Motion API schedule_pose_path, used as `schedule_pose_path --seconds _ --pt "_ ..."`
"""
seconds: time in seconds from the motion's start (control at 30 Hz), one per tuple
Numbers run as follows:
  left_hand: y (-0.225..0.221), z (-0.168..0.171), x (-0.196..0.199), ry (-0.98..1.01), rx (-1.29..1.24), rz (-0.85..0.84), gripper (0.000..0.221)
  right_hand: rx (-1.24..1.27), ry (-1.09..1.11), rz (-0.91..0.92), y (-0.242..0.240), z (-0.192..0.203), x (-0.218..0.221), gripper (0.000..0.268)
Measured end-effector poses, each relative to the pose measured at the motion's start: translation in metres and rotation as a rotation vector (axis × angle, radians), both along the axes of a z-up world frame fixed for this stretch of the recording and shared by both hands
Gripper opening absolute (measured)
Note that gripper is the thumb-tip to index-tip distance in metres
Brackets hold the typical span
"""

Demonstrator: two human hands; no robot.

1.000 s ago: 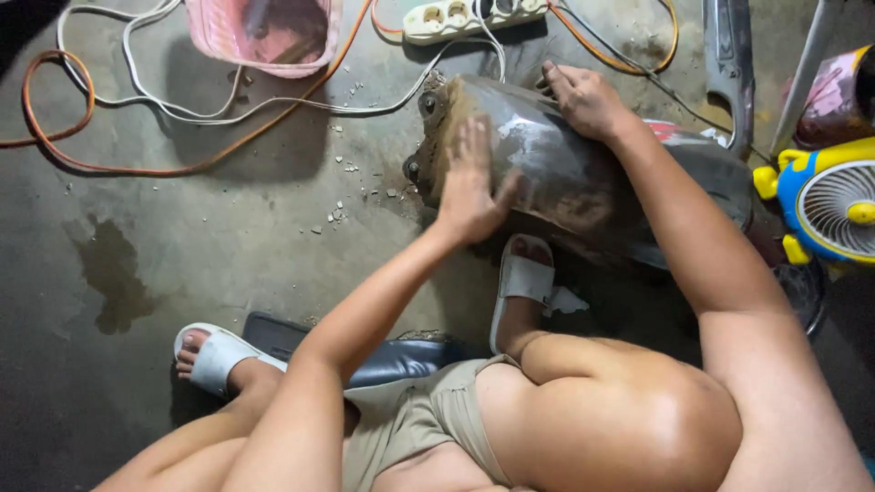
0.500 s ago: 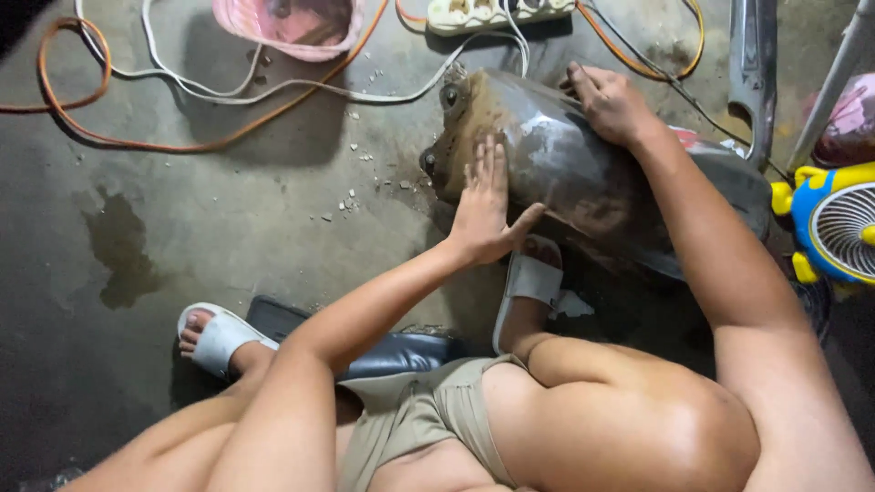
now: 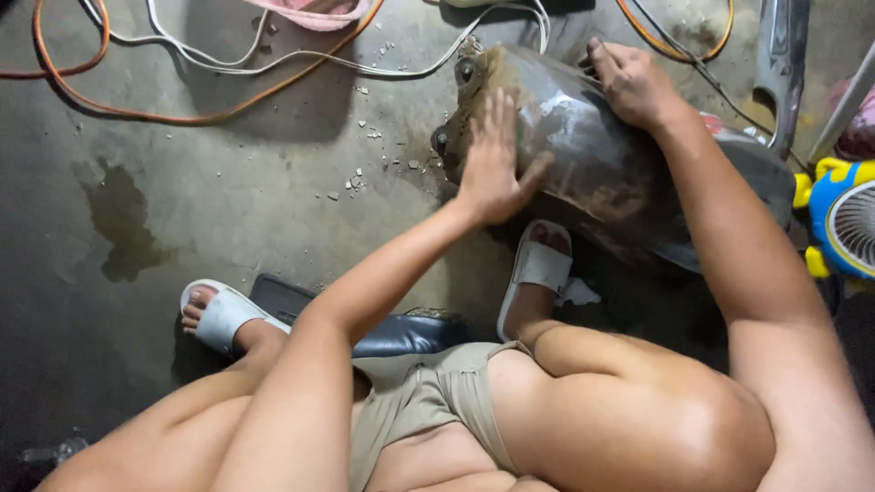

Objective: Hand-sanding a motorcycle fuel tank to remove old paint or smooth the surface.

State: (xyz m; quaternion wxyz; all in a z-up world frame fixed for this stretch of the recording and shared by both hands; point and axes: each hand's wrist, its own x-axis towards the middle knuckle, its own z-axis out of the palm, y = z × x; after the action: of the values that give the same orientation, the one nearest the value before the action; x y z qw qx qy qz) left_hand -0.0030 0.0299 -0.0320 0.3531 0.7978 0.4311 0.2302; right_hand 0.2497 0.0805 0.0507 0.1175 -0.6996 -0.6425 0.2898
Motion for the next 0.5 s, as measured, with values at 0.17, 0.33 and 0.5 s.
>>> schedule_pose_path --seconds 0.17,0.33,0.5 --pt "-0.038 -0.002 -0.013 -0.119 0.033 -0.084 0.098 0.046 0.001 -0.003 0.001 -0.008 0.010 0.055" --pt "0.012 -0.028 0.005 -0.057 0.089 -0.011 0.095 0.022 0.025 0.018 -0.001 0.001 0.000 0.051" --pt "-0.010 -0.029 -0.034 -0.116 0.113 -0.081 0.108 -0.024 -0.004 -0.004 0.003 0.016 -0.006 0.059"
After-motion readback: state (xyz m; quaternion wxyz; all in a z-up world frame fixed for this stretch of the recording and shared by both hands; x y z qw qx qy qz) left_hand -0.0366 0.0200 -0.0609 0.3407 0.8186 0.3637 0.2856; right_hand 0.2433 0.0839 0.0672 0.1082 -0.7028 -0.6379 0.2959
